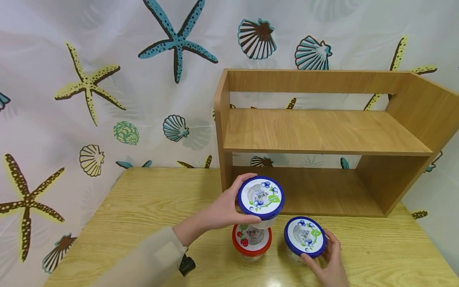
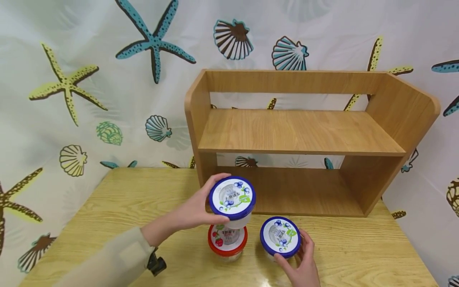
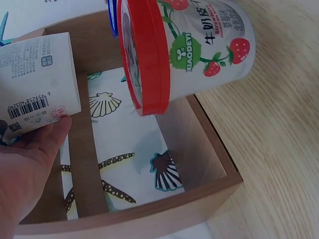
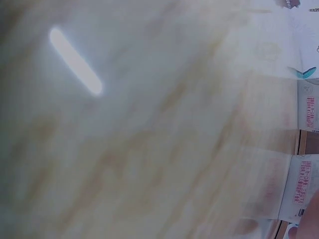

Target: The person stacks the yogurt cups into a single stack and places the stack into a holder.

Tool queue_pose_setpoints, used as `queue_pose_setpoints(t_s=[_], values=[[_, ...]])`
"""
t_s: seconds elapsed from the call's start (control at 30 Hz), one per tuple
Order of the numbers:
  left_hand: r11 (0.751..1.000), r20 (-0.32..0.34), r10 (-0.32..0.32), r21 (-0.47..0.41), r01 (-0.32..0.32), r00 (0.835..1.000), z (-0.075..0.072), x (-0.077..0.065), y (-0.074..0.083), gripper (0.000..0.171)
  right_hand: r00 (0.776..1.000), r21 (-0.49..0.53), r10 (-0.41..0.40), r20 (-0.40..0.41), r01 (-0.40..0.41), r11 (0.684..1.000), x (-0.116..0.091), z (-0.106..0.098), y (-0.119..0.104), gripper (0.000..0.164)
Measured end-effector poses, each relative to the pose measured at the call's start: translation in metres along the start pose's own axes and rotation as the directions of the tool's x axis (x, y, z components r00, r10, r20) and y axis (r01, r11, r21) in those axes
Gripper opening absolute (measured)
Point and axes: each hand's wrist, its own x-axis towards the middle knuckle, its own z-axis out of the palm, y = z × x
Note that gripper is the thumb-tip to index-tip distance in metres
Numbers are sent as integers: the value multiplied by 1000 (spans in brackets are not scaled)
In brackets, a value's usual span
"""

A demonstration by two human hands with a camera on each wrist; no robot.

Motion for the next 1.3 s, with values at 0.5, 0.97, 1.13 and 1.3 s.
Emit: queue_pose_setpoints(t_s=[0.5,0.97,1.13,1.3], values=[[1000,35,21,16,-21,999,30,33,1,94,991,-43,132,24,-131,990,2,0,-1,85],[999,102,18,-39,-15,995,57,56,-1,92,971,-3,226,77,-226,974,4,-3,-5,87],[998,131,17,-59,-9,991,68,58,-4,92,967,-4,239,83,-239,971,4,-4,-7,86],[999,149,8,-38,-2,989,76,59,-5,91,948,0,300,108,-302,953,5,-5,-10,91]])
